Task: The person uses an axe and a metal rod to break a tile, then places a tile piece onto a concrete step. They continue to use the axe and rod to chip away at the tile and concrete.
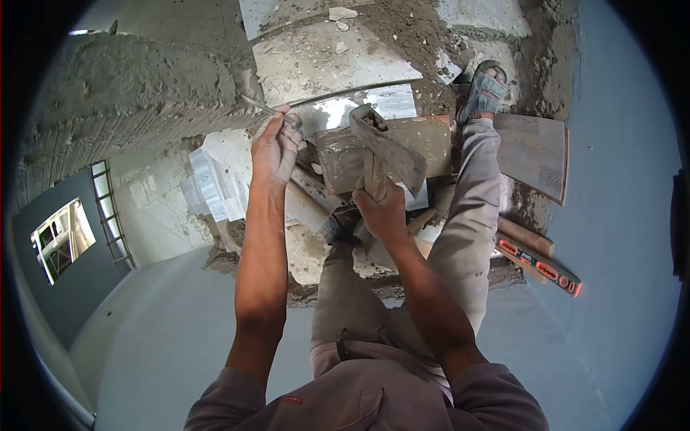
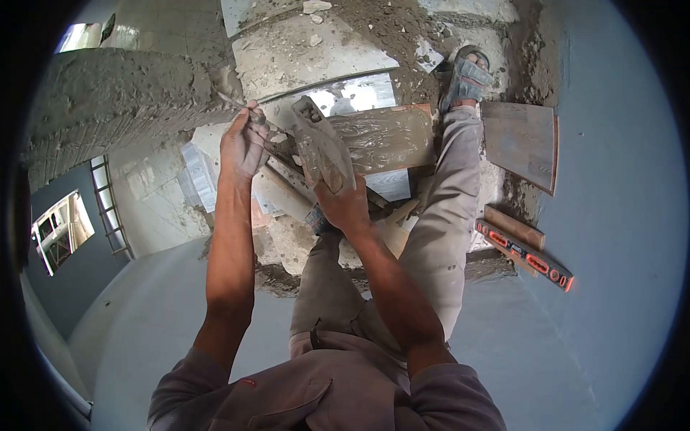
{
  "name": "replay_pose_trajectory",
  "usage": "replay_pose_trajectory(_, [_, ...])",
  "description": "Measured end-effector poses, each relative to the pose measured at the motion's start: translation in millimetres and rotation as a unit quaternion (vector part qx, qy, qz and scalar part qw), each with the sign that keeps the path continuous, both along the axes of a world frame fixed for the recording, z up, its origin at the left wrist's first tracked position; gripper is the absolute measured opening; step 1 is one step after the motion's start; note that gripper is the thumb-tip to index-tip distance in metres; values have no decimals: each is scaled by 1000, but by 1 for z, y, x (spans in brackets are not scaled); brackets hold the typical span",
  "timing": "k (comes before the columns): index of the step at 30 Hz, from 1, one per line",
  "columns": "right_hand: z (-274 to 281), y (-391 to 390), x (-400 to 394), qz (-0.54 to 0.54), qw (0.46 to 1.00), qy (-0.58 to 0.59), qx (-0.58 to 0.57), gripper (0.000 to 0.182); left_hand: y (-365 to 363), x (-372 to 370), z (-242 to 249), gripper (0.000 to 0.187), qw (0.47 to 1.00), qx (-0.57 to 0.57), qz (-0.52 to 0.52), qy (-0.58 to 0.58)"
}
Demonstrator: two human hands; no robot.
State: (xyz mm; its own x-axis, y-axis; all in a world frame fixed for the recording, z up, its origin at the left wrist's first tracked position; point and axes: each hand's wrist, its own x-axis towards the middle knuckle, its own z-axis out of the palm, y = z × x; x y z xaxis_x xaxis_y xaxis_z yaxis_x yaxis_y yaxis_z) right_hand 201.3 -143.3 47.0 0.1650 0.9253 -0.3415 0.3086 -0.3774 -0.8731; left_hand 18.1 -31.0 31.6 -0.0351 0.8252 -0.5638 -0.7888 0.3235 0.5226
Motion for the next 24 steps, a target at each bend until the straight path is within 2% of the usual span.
replay_pose_trajectory(3, [0, 5, 4, -20, 1000, 8, 20, 12, 6, 3, 1, 20, 1000, -16, 22, -3])
replay_pose_trajectory(7, [16, 16, 9, -46, 998, 34, 14, 15, 3, 14, 2, 23, 1000, 6, -12, 21])
replay_pose_trajectory(9, [9, 13, 11, -77, 989, 128, -6, 18, -4, 24, 12, 19, 999, 14, -17, 43])
replay_pose_trajectory(12, [20, 17, 15, -116, 972, 204, -18, 18, -6, 27, 17, 19, 999, -11, 17, 43])
replay_pose_trajectory(19, [9, 13, 21, -118, 972, 202, -17, 19, 2, 27, 8, 17, 996, -17, 8, 83])
replay_pose_trajectory(21, [12, 13, 19, -144, 965, 216, -27, 19, 5, 32, 4, 17, 994, -8, -29, 105])
replay_pose_trajectory(24, [22, 18, 20, -171, 952, 251, -43, 18, 20, 42, 8, 17, 993, -35, 9, 111])
